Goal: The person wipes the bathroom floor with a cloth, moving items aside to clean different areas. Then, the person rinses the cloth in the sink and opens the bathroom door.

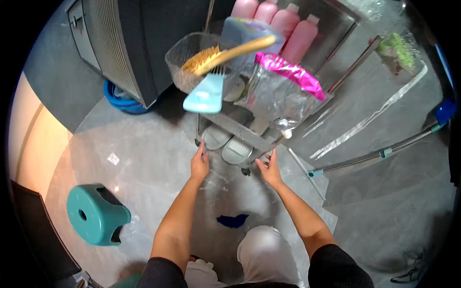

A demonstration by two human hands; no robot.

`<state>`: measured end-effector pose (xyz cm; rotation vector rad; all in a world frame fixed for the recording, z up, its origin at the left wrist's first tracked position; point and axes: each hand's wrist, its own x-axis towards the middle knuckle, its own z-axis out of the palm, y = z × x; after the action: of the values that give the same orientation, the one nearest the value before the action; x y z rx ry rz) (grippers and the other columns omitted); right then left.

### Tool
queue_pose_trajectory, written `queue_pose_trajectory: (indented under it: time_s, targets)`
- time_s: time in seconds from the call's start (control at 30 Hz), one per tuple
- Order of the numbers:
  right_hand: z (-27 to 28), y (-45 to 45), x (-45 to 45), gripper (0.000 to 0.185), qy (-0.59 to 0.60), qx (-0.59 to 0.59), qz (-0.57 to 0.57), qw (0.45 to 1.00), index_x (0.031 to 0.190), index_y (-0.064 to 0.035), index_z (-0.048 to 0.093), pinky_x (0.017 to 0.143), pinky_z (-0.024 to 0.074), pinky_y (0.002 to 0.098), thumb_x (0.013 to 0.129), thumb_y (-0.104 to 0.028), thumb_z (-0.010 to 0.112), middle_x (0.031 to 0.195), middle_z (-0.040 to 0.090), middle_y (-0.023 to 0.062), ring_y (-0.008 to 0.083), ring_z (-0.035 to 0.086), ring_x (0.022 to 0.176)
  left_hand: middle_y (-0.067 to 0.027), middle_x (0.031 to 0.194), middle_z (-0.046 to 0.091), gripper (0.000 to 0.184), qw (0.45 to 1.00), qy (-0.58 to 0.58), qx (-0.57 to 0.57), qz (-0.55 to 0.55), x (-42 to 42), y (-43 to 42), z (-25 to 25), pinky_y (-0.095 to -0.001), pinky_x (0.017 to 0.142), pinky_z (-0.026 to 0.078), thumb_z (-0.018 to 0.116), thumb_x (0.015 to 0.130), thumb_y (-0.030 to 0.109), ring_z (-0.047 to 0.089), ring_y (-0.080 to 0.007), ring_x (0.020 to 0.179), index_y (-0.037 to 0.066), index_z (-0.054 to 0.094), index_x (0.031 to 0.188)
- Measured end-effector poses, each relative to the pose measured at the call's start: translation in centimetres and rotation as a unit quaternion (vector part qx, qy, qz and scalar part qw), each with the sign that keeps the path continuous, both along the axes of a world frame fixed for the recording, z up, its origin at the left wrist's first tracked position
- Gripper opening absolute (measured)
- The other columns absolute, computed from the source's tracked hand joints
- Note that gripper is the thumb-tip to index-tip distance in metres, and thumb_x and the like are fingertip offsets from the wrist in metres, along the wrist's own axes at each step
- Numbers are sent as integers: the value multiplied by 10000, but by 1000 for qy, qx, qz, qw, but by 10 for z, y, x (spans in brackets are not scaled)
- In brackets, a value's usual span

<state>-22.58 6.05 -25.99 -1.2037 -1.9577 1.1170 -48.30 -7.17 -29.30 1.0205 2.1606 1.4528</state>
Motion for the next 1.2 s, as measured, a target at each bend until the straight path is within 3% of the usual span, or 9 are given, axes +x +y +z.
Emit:
queue_pose_trajectory:
  time_s: [0.07,0.17,0.43,0.6,0.73,0.93,1.0,1.1,1.2]
  targets:
    - [-17,-8,12,977,-83,-37,2,996,1543,-75,38,976,465,418,876,-287,720,1373,471,305,356,598,1130,-254,1201,623,595,1000,-23,-10,-3,18,-34,-22,-379,948,472,546,920,43,609,-393,1107,201,401,1475]
    - [-59,-26,36,860,-173,139,200,954,1527,-132,247,1110,347,437,827,-242,735,1459,420,216,389,402,1347,-232,1269,594,619,992,-87,-73,-49,36,-84,-65,-377,978,459,528,902,4,575,-374,1178,202,401,1475]
    - [-97,-150,70,670,-434,131,593,666,1508,-232,324,1160,289,437,896,-199,594,1591,250,62,303,211,1467,-198,1272,594,604,976,-74,-192,-67,131,-156,-104,-435,999,455,500,859,-48,557,-384,1178,184,477,1415]
    - [-161,-177,64,638,-357,256,581,685,1511,-205,326,1166,269,424,915,-187,554,1585,256,66,282,240,1458,-196,1228,616,574,990,-51,-103,-84,154,-165,-125,-420,969,475,476,834,-88,587,-383,1126,118,526,1368]
    - [-170,-154,70,524,-321,162,523,773,1454,-130,417,1163,271,412,936,-146,495,1564,310,75,293,316,1418,-190,1221,625,554,994,-32,-82,-70,166,-152,-116,-367,960,475,434,840,-128,610,-361,1101,85,557,1336]
    - [-209,-51,177,498,-306,294,122,897,1331,-8,509,1084,329,492,848,-129,533,1365,491,213,376,441,1285,-165,1204,638,459,994,-100,-47,-16,203,-167,-124,-299,930,471,427,895,-112,620,-236,1101,31,568,1308]
    - [-255,-82,171,467,-355,100,200,908,1346,0,461,1095,329,478,899,-122,520,1369,490,209,342,441,1298,-143,1232,629,411,990,-122,-66,21,215,-181,-124,-290,937,466,423,932,-84,603,-208,1131,13,563,1306]
    - [-231,-167,155,408,-151,189,364,899,1332,-14,484,1097,353,454,948,-152,496,1348,517,219,316,460,1304,-130,1240,626,398,987,-119,-86,70,232,-205,-133,-280,938,465,418,943,-76,594,-201,1148,14,564,1303]
    - [-220,-201,176,384,-11,145,565,812,1315,-48,538,1108,347,453,938,-99,481,1358,527,197,335,458,1308,-121,1239,627,394,981,-118,-108,105,241,-230,-129,-270,926,470,413,949,-73,588,-192,1158,20,566,1300]
